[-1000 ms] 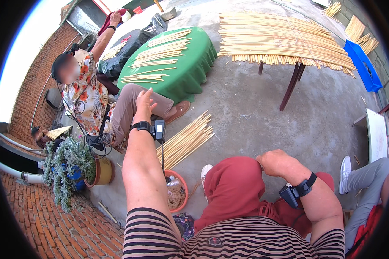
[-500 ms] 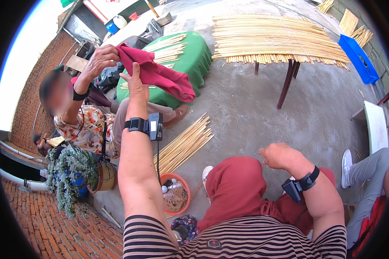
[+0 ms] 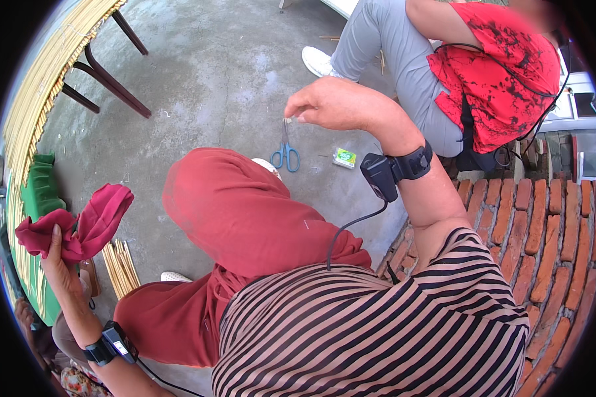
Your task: The person sits cross-legged on the floor and weaves a bundle of thin bamboo sticks together using a white string. They repeatedly wrap the string around the bundle, pull it tight, and adjust the sticks to maintain alignment. The person also briefly handles a pair of scissors and a small plastic container.
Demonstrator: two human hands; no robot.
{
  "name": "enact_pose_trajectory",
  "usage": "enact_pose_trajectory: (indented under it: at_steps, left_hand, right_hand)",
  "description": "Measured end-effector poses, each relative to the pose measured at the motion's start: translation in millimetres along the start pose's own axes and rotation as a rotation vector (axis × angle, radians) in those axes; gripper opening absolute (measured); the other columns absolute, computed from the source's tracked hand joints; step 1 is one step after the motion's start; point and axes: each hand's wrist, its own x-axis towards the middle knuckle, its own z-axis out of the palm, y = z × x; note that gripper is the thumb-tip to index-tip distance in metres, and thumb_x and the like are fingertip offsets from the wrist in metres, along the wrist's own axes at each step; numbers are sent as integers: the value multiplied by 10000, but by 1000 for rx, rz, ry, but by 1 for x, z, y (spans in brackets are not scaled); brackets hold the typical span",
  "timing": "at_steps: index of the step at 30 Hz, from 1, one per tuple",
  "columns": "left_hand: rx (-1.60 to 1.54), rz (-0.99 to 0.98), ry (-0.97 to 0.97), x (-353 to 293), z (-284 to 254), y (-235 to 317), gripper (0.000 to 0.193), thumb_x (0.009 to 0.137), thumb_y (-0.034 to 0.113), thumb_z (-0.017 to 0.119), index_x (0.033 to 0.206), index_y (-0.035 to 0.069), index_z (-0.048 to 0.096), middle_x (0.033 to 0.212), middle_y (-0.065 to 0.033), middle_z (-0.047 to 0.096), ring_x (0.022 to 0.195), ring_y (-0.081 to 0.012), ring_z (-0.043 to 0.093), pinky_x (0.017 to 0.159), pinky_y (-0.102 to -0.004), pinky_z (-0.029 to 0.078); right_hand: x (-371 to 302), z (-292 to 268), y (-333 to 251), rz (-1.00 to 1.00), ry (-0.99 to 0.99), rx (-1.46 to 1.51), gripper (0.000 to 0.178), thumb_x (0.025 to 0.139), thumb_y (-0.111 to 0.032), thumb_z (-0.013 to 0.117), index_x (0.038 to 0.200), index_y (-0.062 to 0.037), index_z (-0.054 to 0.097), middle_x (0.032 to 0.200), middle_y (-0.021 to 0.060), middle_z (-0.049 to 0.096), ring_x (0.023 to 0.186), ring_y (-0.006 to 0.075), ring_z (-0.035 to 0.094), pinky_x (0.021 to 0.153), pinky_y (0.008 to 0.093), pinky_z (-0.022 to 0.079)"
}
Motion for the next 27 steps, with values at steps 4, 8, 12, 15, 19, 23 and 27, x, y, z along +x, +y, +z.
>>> enact_pose_trajectory:
  at_steps: [4, 8, 12, 15, 19, 23, 27]
  left_hand:
    - [171, -328, -145, -16, -16, -40, 567, 895, 316, 704, 1333, 43, 471, 1128, -28, 591, 1012, -127, 557, 920, -303, 442]
    - [264, -422, -161, -36, -35, -45, 405, 952, 391, 604, 1182, 64, 537, 993, -38, 609, 826, -159, 610, 751, -322, 516]
    - [148, -424, 27, -39, -66, -46, 400, 954, 387, 593, 1147, 42, 534, 974, -93, 644, 837, -231, 663, 738, -383, 565]
    - [92, -377, 119, -32, -79, -48, 422, 952, 390, 593, 1153, 26, 522, 989, -113, 653, 861, -257, 677, 776, -409, 580]
    - [-89, -482, 165, -27, -75, -37, 519, 921, 386, 644, 1271, 36, 491, 1161, -120, 624, 1045, -260, 633, 895, -441, 542]
    - [-110, -491, 168, -24, -40, -28, 505, 931, 372, 636, 1289, 41, 502, 1202, -123, 616, 1104, -259, 614, 888, -427, 546]
    - [-67, -476, 125, -18, -10, -29, 469, 954, 351, 606, 1261, 8, 517, 1189, -132, 619, 1091, -251, 619, 859, -396, 560]
  right_hand:
    - [-75, 100, 143, 564, -371, -185, 406, 841, -241, 683, 1236, -161, 632, 1205, 114, 648, 1129, 304, 599, 949, 414, 472]
    - [-112, 245, 217, 595, -672, -22, 348, 808, -302, 694, 1104, -120, 700, 1084, 139, 689, 1033, 318, 641, 869, 429, 507]
    - [-79, 324, 188, 498, -585, 62, 419, 836, -291, 664, 1210, -105, 633, 1168, 143, 660, 1120, 328, 598, 939, 418, 475]
    - [-34, 336, 164, 451, -287, 214, 387, 850, -252, 646, 1191, -72, 616, 1146, 197, 649, 1119, 365, 586, 929, 444, 473]
    - [34, 318, 155, 494, 87, 243, 399, 874, -253, 648, 1188, -44, 519, 1095, 211, 636, 1059, 382, 608, 876, 478, 490]
    - [82, 312, 161, 651, 311, 216, 492, 844, -285, 684, 1214, -52, 460, 1132, 186, 569, 1074, 381, 563, 877, 477, 460]
    - [99, 314, 153, 695, 283, 19, 614, 787, -327, 733, 1270, -79, 447, 1170, 153, 529, 1111, 353, 524, 918, 465, 422]
